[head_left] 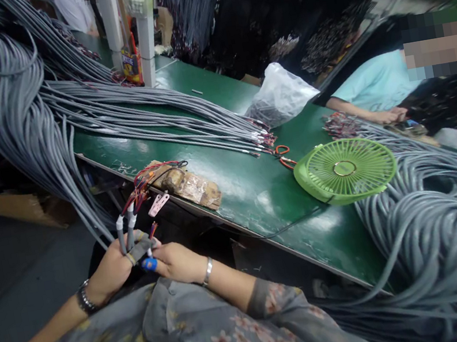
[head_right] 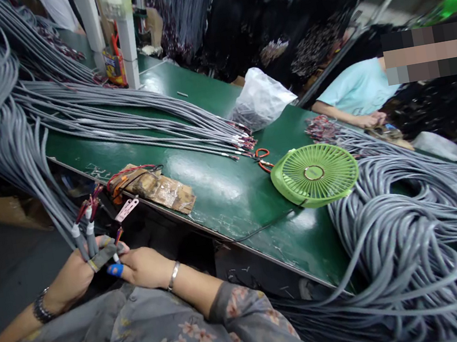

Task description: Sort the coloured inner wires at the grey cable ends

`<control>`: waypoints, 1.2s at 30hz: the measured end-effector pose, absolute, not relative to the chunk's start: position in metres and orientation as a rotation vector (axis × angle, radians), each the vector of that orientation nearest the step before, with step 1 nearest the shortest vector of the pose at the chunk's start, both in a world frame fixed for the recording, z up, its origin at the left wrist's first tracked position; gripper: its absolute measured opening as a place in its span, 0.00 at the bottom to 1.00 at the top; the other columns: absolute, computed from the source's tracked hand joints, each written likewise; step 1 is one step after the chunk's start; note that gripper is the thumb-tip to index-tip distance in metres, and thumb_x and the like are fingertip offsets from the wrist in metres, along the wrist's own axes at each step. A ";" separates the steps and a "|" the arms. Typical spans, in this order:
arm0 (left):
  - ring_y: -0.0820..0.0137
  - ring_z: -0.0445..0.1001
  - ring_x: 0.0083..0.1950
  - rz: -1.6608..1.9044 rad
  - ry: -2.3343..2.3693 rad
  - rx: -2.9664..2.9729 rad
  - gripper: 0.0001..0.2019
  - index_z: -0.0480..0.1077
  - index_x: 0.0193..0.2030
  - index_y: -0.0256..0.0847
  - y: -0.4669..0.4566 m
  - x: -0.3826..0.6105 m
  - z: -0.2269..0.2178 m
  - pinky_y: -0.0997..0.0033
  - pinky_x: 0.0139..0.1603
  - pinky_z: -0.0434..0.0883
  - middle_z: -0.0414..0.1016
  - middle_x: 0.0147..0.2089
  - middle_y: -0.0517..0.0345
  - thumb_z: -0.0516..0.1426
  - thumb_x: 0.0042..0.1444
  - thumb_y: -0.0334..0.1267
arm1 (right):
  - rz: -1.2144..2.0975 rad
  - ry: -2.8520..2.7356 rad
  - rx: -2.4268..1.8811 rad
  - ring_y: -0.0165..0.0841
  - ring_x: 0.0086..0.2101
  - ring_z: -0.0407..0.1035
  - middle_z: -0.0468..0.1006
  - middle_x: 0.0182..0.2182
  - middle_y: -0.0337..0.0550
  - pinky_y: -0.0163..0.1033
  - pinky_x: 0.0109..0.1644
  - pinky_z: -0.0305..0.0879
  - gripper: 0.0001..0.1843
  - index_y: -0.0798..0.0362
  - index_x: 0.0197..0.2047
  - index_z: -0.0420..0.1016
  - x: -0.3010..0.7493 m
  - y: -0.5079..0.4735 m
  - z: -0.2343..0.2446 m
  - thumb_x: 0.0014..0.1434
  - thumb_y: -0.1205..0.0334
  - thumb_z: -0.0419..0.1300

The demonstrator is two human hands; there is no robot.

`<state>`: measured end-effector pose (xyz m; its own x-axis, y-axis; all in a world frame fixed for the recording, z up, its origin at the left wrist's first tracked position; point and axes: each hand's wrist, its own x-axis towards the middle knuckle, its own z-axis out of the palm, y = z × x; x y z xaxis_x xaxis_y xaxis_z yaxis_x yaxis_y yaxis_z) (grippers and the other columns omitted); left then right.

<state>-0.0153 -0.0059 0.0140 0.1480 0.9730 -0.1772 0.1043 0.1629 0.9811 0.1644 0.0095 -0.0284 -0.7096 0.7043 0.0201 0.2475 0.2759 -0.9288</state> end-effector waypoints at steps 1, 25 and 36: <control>0.60 0.81 0.35 0.935 1.259 1.230 0.22 0.78 0.25 0.43 -0.007 -0.016 0.015 0.61 0.43 0.79 0.83 0.28 0.52 0.70 0.46 0.62 | 1.327 -2.171 -0.933 0.28 0.24 0.57 0.65 0.21 0.34 0.36 0.30 0.58 0.28 0.49 0.24 0.63 0.169 0.010 -0.024 0.64 0.39 0.64; 0.72 0.64 0.22 0.524 1.146 1.251 0.17 0.73 0.20 0.41 -0.010 -0.011 0.013 0.72 0.26 0.61 0.74 0.20 0.60 0.66 0.48 0.51 | 1.376 -1.860 -0.914 0.33 0.29 0.67 0.76 0.27 0.40 0.39 0.38 0.67 0.18 0.51 0.30 0.75 0.186 0.019 0.000 0.60 0.46 0.68; 0.70 0.67 0.24 1.039 1.284 0.885 0.20 0.75 0.15 0.41 -0.014 -0.008 0.013 0.70 0.29 0.65 0.74 0.18 0.56 0.72 0.36 0.54 | 1.797 -1.122 -0.959 0.27 0.22 0.62 0.72 0.21 0.34 0.34 0.29 0.61 0.29 0.50 0.30 0.69 0.152 0.007 -0.014 0.47 0.35 0.75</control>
<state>-0.0082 -0.0143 0.0135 -0.0084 0.9494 -0.3139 -0.1086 0.3112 0.9441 0.1525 0.0075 -0.0144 -0.3982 0.8983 -0.1854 -0.2273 -0.2925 -0.9289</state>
